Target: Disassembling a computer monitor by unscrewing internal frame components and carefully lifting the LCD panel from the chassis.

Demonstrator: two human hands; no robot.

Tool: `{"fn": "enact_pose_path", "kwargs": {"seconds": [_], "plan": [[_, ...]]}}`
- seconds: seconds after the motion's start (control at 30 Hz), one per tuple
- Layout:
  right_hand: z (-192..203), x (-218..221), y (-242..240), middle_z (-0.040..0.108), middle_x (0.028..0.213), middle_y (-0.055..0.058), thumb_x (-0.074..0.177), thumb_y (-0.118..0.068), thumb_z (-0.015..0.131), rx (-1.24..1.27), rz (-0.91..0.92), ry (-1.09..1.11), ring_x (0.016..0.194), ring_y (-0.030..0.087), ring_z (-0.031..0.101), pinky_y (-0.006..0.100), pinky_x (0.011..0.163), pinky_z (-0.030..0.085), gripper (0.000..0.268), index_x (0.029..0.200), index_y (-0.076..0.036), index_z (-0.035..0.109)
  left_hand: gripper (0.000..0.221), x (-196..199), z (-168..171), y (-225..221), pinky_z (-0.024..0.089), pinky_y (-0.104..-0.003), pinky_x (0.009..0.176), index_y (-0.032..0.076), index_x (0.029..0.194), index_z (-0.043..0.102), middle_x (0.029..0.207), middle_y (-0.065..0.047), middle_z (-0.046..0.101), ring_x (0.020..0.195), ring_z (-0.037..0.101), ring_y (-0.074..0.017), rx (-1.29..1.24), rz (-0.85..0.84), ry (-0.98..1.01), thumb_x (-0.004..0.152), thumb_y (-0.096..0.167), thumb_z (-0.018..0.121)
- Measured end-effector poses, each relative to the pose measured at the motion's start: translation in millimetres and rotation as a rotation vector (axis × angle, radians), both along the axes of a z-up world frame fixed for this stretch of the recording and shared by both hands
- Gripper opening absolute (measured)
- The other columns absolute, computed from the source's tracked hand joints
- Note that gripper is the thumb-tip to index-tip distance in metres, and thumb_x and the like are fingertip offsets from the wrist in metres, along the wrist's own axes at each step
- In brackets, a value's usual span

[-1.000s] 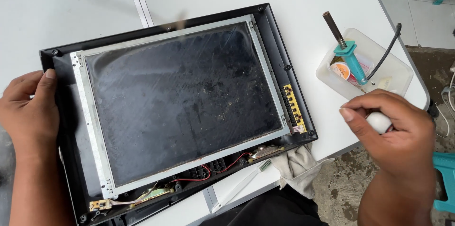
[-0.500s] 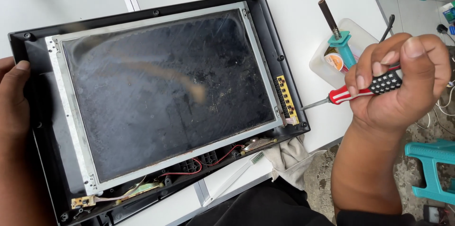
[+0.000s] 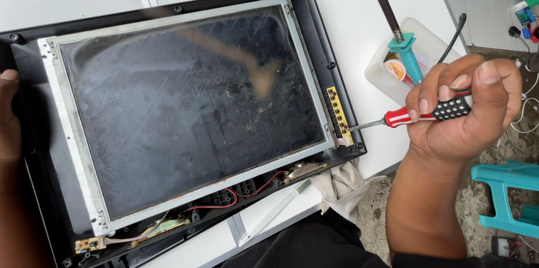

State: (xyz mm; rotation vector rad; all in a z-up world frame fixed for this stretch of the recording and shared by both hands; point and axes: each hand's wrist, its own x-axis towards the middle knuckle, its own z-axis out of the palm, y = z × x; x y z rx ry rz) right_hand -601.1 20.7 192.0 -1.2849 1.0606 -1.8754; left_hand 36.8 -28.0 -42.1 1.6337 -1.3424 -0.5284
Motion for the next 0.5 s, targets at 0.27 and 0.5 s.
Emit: {"fn": "enact_pose_path", "kwargs": {"seconds": [0.27,0.5], "plan": [[31.4,-7.7,27.1,0.055,0.076,0.019,0.11,-0.005,0.057,0.319,0.005,0.607,0.054,0.023,0.051,0.028,0.054,0.042,0.018,0.102,0.011,0.06,0.048,-23.9,25.3,-0.9,0.032,-0.03,0.086,0.019,0.095,0.034,0.096,0.006,0.035,0.089,0.034,-0.0073,0.074,0.042,0.09,0.139,0.023,0.053],[-18.3,-18.2,11.1,0.064,0.1,-0.006,0.094,-0.013,0.075,0.241,0.222,1.477,0.061,0.014,0.051,0.03,0.058,0.04,0.025,0.115,-0.026,0.081,0.049,-39.7,42.3,2.0,0.027,-0.034,0.083,0.016,0.092,0.027,0.092,0.003,0.026,0.086,0.027,-0.0105,0.046,0.012,0.039,0.136,0.015,0.05]]}}
